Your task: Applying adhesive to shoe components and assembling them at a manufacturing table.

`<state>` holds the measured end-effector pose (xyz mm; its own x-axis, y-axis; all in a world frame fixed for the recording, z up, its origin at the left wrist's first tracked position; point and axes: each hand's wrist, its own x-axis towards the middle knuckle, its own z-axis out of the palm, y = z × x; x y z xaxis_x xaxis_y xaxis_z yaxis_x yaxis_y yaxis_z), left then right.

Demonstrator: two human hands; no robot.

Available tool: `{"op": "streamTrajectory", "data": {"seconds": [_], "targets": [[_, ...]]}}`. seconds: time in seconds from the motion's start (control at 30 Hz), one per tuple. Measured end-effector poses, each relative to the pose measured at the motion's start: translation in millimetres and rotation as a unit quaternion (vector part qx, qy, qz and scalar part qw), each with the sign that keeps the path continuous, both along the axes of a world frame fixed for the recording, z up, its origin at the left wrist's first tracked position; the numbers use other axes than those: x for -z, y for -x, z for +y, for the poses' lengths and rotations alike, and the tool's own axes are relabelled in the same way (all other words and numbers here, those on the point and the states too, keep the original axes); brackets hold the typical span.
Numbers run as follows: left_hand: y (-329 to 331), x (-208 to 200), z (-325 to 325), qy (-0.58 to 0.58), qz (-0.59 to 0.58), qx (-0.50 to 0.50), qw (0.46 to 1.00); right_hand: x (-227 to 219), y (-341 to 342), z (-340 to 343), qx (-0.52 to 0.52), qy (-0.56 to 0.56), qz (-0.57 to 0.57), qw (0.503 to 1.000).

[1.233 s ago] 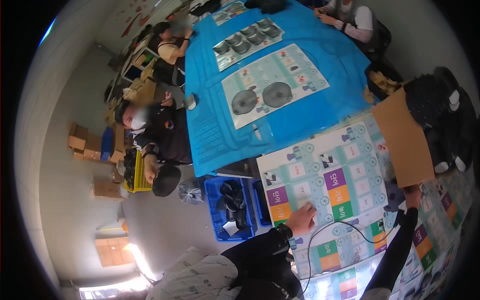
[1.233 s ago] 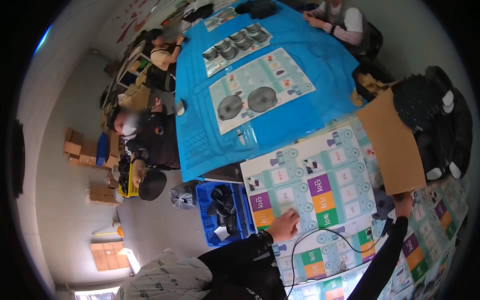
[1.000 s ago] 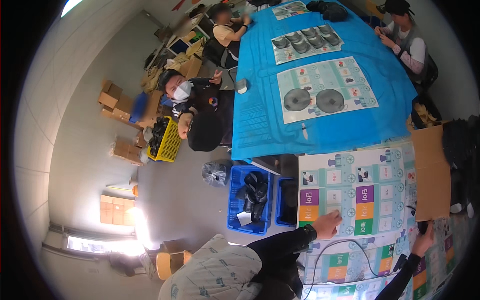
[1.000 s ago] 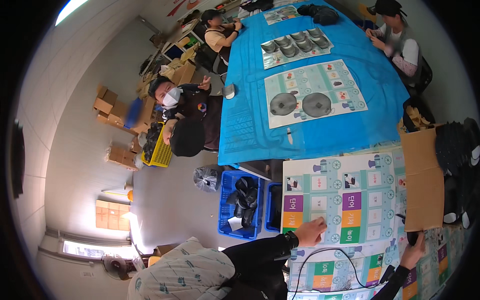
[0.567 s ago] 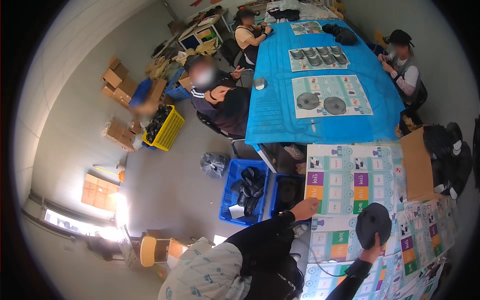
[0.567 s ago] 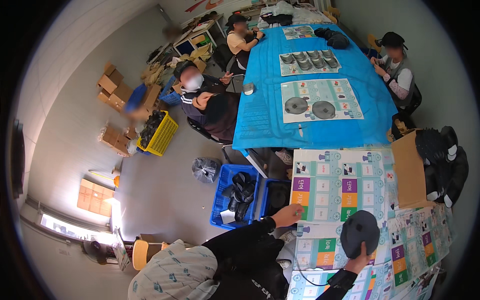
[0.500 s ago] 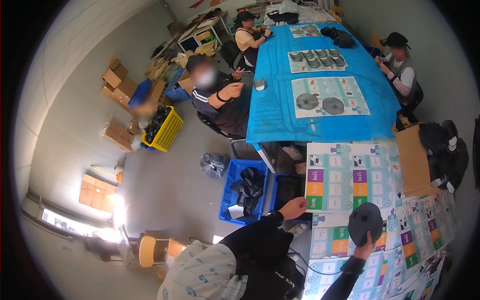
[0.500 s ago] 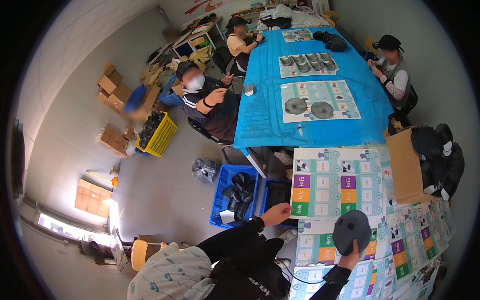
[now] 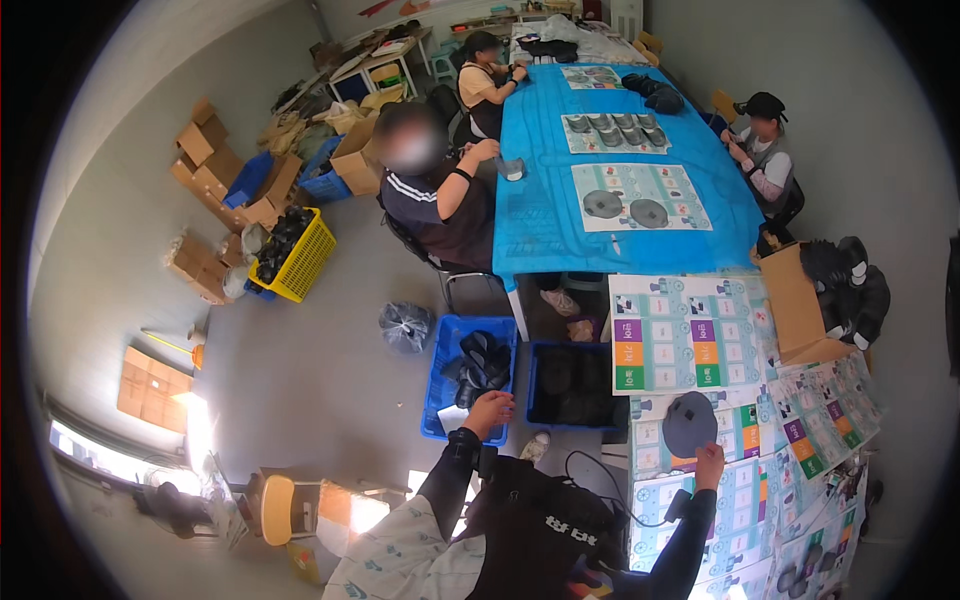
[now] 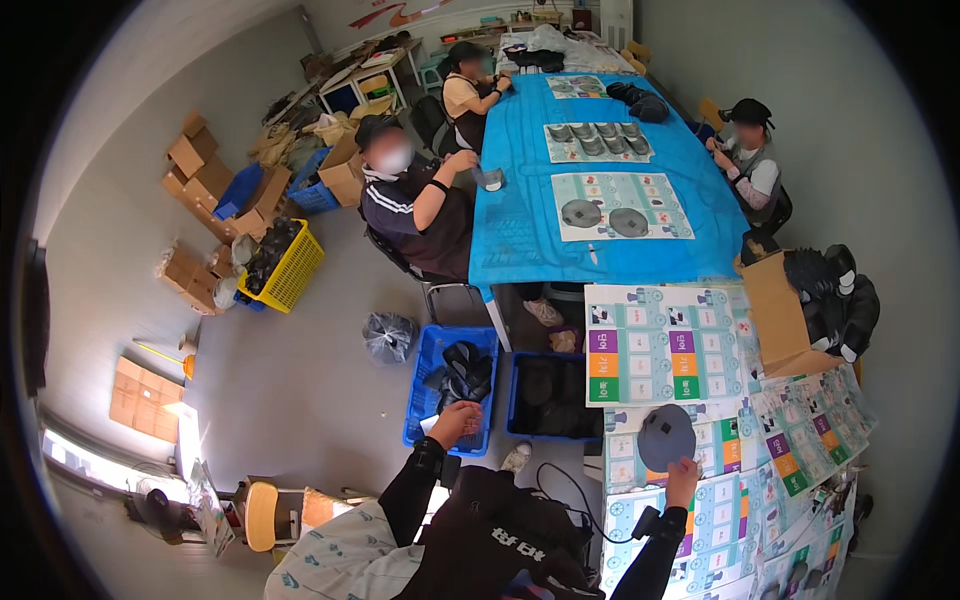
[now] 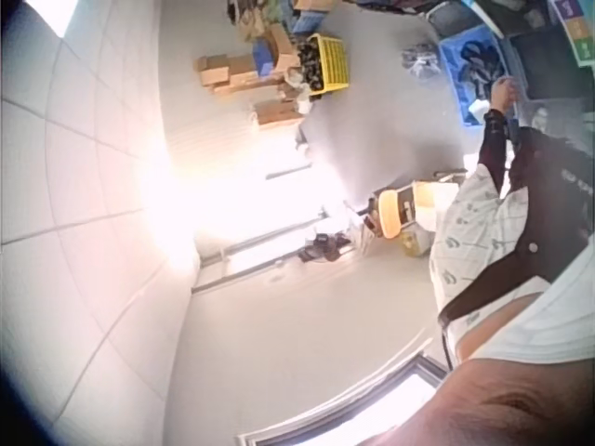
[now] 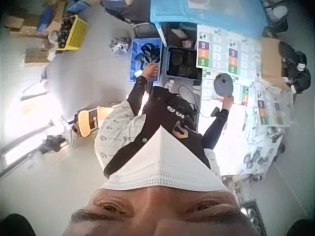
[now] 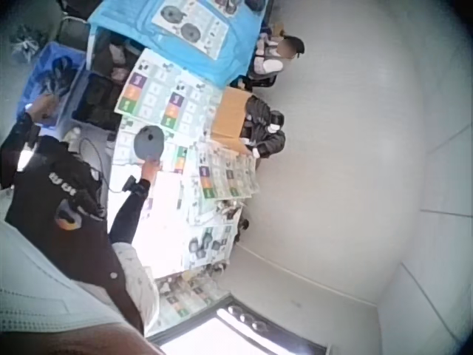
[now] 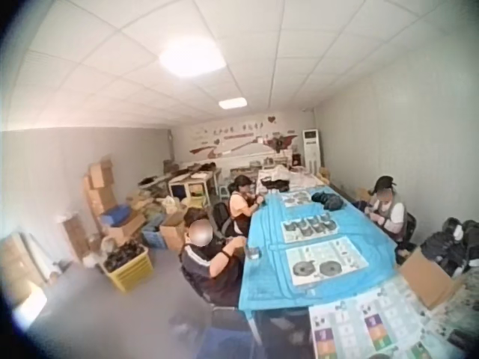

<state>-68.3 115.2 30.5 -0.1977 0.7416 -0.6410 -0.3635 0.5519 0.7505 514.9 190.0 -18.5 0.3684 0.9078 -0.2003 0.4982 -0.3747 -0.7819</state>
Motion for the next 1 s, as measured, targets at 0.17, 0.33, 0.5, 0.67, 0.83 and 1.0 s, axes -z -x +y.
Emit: {"op": "streamTrajectory", "data": {"seconds": [0.17,0.33,0.5,0.67,0.83,1.0], "targets": [[28.5,-6.0,15.7,-0.069,-0.058,0.018,0.996,-37.3,37.8,-15.8,-0.011,0.043,0.087,0.995],[42.5,-23.1,27.5,-0.077,-0.02,0.05,0.996,-46.7,83.6,-14.8,-0.045,0.065,0.153,0.985],[48.5,-28.2,22.7,-0.098,-0.007,0.069,0.993,-84.8,121.9,-32.2,-0.079,0.038,0.166,0.982],[35.8,-40.5,39.6,-0.042,0.019,0.17,0.984,-143.4,105.8,-142.9,-0.194,0.053,-0.109,0.973],[-6.5,-180.8,29.8,-0.223,-0.059,0.131,0.964,-181.4,106.7,-190.6,-0.233,0.019,-0.02,0.972],[-42.5,-339.5,27.8,-0.534,-0.399,0.597,0.447,-188.2,46.3,-219.3,-0.214,0.267,0.28,0.897]]}}
